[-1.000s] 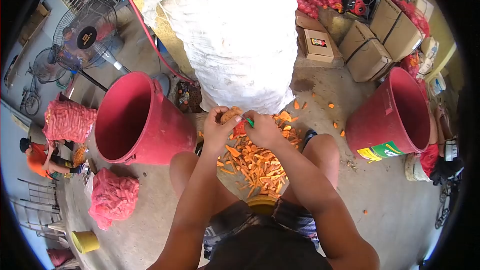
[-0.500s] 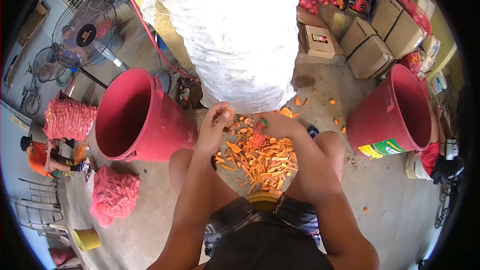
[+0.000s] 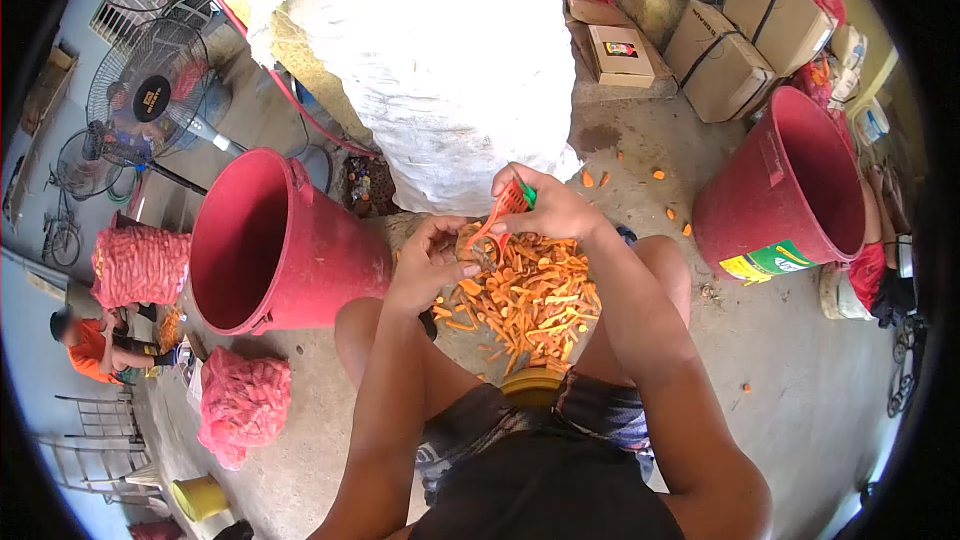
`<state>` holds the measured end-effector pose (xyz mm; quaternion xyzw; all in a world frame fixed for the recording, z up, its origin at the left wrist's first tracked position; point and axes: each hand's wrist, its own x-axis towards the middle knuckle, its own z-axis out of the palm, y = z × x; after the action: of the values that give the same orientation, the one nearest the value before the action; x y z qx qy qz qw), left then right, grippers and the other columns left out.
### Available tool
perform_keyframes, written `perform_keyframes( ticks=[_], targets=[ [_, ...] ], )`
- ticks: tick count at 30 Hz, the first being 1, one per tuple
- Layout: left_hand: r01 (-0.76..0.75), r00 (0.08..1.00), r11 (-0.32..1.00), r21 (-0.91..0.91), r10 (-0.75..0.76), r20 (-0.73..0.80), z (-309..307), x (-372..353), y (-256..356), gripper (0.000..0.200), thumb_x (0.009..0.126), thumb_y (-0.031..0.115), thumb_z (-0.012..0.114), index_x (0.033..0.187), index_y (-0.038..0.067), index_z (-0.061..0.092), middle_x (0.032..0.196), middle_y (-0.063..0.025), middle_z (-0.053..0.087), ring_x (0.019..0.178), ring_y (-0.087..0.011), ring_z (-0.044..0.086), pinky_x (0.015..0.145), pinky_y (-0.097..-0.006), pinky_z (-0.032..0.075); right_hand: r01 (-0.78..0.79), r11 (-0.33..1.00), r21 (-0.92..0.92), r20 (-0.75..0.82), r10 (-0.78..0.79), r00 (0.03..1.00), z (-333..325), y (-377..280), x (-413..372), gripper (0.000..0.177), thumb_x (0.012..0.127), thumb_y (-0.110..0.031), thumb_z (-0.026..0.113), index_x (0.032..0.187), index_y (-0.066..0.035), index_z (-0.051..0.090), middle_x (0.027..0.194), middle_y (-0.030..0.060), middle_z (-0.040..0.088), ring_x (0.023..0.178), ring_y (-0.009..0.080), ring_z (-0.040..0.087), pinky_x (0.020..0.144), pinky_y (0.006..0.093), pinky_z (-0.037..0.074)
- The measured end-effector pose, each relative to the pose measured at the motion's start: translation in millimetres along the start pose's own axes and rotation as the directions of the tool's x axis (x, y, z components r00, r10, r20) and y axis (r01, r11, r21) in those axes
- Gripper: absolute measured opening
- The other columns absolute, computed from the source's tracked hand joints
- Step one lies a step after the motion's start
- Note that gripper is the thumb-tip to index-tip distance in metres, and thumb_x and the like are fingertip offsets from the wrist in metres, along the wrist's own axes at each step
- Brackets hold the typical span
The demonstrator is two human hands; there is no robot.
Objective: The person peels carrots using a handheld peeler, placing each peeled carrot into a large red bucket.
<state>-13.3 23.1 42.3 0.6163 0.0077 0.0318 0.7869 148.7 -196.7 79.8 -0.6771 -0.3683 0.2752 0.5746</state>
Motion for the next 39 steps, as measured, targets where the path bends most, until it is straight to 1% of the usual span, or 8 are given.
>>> perform_keyframes(
  ticks=[8, 10, 14, 16, 25, 29, 36, 39],
  targets=[
    [-0.001, 0.999, 0.998, -0.068, 0.003, 0.032, 3.4, -2.0, -6.5, 0.067, 0.075, -0.005, 0.089, 0.132, 0.000, 0.056, 0.134, -0.0089, 0.059, 0.127, -0.0195, 0.060, 0.113, -0.0383, 0.050, 0.056, 0.979, 0.195, 0.069, -0.071, 0.995, 6.3, -2.3, 0.5, 0.034, 0.085, -0.004, 0.088, 0.110, -0.010, 0.065, 0.105, -0.0019, 0.067, 0.102, 0.0099, 0.062, 0.094, 0.0291, 0.051],
    [-0.060, 0.997, 0.994, -0.089, 0.064, 0.048, 12.8, -2.4, -0.4, 0.065, 0.073, 0.011, 0.095, 0.127, -0.001, 0.060, 0.128, -0.0106, 0.065, 0.119, -0.0202, 0.066, 0.107, -0.0377, 0.053, 0.125, 0.970, 0.208, 0.055, -0.139, 0.989, 6.0, 0.8, 0.7, 0.033, 0.086, -0.001, 0.086, 0.111, -0.009, 0.065, 0.105, -0.0017, 0.067, 0.103, 0.0095, 0.062, 0.094, 0.0295, 0.052],
    [-0.004, 0.995, 0.986, -0.166, 0.020, 0.098, 5.2, -2.8, -8.4, 0.066, 0.074, -0.001, 0.092, 0.131, -0.001, 0.058, 0.132, -0.0106, 0.064, 0.122, -0.0214, 0.065, 0.110, -0.0403, 0.053, 0.156, 0.956, 0.248, 0.033, -0.169, 0.985, -3.4, 20.0, 8.5, 0.035, 0.088, 0.002, 0.084, 0.115, -0.008, 0.064, 0.106, -0.0017, 0.064, 0.101, 0.0097, 0.063, 0.089, 0.0280, 0.054],
    [-0.043, 0.992, 0.974, -0.224, 0.067, 0.103, 7.1, -5.3, -4.9, 0.067, 0.074, 0.003, 0.093, 0.130, -0.002, 0.058, 0.132, -0.0118, 0.064, 0.123, -0.0227, 0.065, 0.109, -0.0408, 0.053, -0.056, 0.947, 0.316, -0.020, 0.065, 0.998, -9.6, 31.7, 15.4, 0.036, 0.088, 0.002, 0.083, 0.116, -0.008, 0.063, 0.107, -0.0016, 0.064, 0.099, 0.0094, 0.064, 0.085, 0.0273, 0.059],
    [-0.111, 0.994, 0.929, -0.352, 0.104, -0.039, 11.6, 1.1, -11.8, 0.065, 0.083, 0.020, 0.092, 0.133, 0.002, 0.054, 0.131, -0.0116, 0.064, 0.123, -0.0234, 0.065, 0.109, -0.0423, 0.052, 0.214, 0.961, 0.173, -0.068, -0.205, 0.976, 16.2, -1.6, 8.6, 0.035, 0.088, -0.001, 0.085, 0.116, -0.008, 0.064, 0.104, -0.0009, 0.066, 0.101, 0.0090, 0.062, 0.091, 0.0286, 0.053],
    [-0.091, 0.996, 0.906, -0.414, 0.080, -0.043, 20.2, 1.6, -10.6, 0.061, 0.081, 0.012, 0.091, 0.129, 0.002, 0.056, 0.130, -0.0130, 0.064, 0.120, -0.0238, 0.065, 0.105, -0.0417, 0.054, 0.210, 0.965, 0.156, -0.082, -0.199, 0.976, 10.2, -3.3, 4.7, 0.035, 0.088, -0.003, 0.086, 0.115, -0.008, 0.064, 0.104, -0.0017, 0.066, 0.103, 0.0081, 0.060, 0.093, 0.0287, 0.051],
    [-0.103, 0.992, 0.862, -0.497, 0.128, 0.015, 14.6, -0.9, -9.7, 0.072, 0.085, 0.030, 0.090, 0.139, 0.004, 0.051, 0.132, -0.0104, 0.064, 0.117, -0.0226, 0.066, 0.104, -0.0382, 0.052, 0.072, 0.948, 0.309, -0.196, -0.010, 0.980, -8.3, 34.8, 19.4, 0.035, 0.089, -0.002, 0.084, 0.117, -0.007, 0.064, 0.106, -0.0014, 0.065, 0.102, 0.0102, 0.059, 0.095, 0.0299, 0.051],
    [-0.102, 0.995, 0.841, -0.532, 0.075, -0.072, 18.3, 6.6, -12.3, 0.073, 0.086, 0.027, 0.090, 0.142, 0.003, 0.050, 0.131, -0.0115, 0.065, 0.118, -0.0226, 0.066, 0.106, -0.0375, 0.051, 0.211, 0.965, 0.158, -0.206, -0.176, 0.963, 14.8, 12.6, 13.8, 0.036, 0.089, -0.002, 0.085, 0.117, -0.006, 0.063, 0.106, -0.0012, 0.065, 0.101, 0.0099, 0.060, 0.093, 0.0294, 0.051]
  ],
)
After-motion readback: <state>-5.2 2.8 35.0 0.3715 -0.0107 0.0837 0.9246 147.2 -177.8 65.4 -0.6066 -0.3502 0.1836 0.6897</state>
